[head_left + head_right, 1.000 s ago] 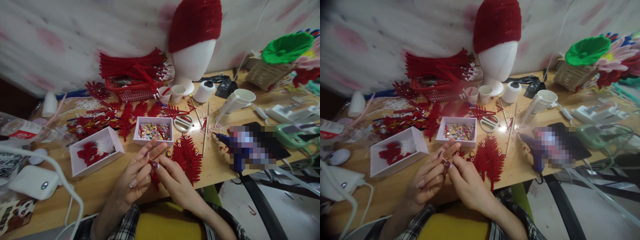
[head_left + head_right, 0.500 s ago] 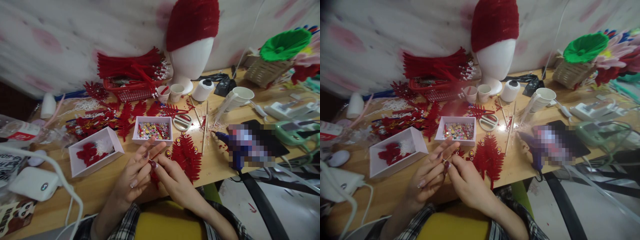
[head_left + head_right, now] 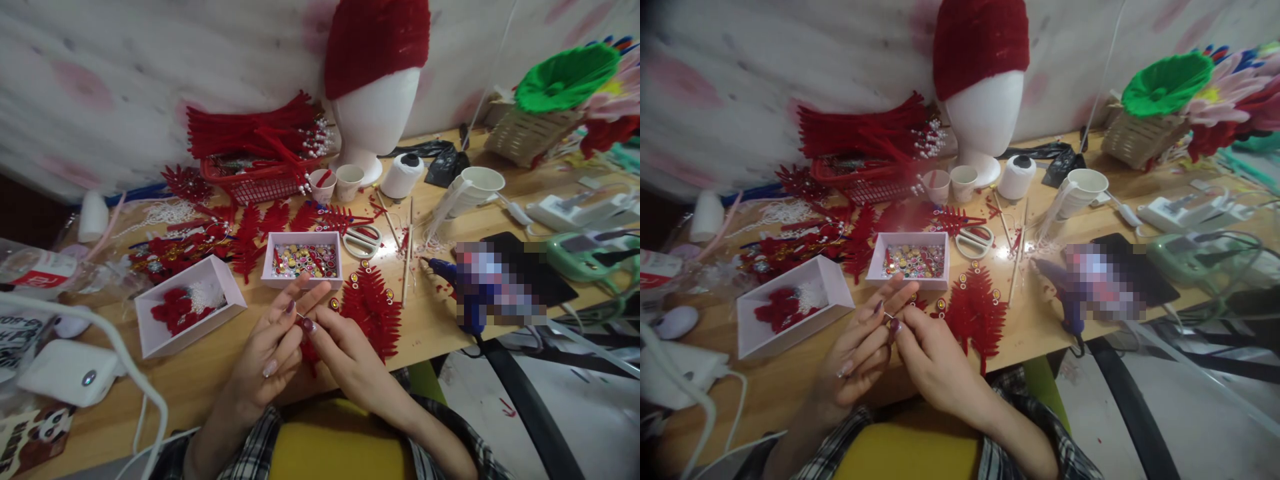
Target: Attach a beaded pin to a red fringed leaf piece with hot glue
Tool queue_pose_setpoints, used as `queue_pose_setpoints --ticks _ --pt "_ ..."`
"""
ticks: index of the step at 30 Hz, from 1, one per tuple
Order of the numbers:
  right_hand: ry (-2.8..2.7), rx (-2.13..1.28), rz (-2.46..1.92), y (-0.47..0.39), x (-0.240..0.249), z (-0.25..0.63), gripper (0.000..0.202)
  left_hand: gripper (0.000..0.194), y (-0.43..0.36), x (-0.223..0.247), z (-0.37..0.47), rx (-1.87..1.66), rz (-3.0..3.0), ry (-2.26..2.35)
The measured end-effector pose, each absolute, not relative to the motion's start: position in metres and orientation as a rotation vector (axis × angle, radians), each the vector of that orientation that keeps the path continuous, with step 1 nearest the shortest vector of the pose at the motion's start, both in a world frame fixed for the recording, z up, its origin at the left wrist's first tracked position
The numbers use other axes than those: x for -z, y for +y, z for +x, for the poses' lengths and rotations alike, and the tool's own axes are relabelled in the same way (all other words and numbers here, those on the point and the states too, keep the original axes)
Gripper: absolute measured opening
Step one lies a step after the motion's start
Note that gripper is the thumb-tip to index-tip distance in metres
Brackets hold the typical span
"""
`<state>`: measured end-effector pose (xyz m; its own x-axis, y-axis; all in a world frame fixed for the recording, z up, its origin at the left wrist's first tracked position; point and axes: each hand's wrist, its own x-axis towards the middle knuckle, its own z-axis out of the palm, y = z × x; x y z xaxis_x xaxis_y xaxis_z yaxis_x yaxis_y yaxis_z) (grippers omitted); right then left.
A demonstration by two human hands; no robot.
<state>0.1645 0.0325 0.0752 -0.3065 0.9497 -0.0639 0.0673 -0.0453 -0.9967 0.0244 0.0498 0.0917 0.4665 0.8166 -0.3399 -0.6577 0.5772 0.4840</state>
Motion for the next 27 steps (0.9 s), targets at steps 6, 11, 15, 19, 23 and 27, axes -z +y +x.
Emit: queue_pose_setpoints --ticks 6,11,15,19,23,27 --pt "-1.601 -1.407 -1.191 0.030 -0.078 0.168 0.022 0.040 0.049 -0.085 0.023 -0.929 0.369 0.570" --pt "-1.602 -1.421 -1.196 0.028 -0.079 0.169 0.025 0.034 0.047 -0.087 0.026 -0.952 0.475 0.612" --pt "-1.560 -1.468 -1.142 0.030 -0.078 0.169 0.025 0.037 0.045 -0.087 0.028 -0.971 0.507 0.596" --pt "-1.406 -1.502 -1.069 0.031 -0.070 0.166 0.027 0.042 0.044 -0.085 0.027 -0.990 0.487 0.549" --pt "-1.267 -1.582 -0.987 0.031 -0.060 0.163 0.031 0.045 0.044 -0.085 0.027 -0.980 0.428 0.482" --pt "-1.177 -1.639 -0.964 0.033 -0.056 0.160 0.043 0.046 0.045 -0.086 0.026 -0.971 0.381 0.441"
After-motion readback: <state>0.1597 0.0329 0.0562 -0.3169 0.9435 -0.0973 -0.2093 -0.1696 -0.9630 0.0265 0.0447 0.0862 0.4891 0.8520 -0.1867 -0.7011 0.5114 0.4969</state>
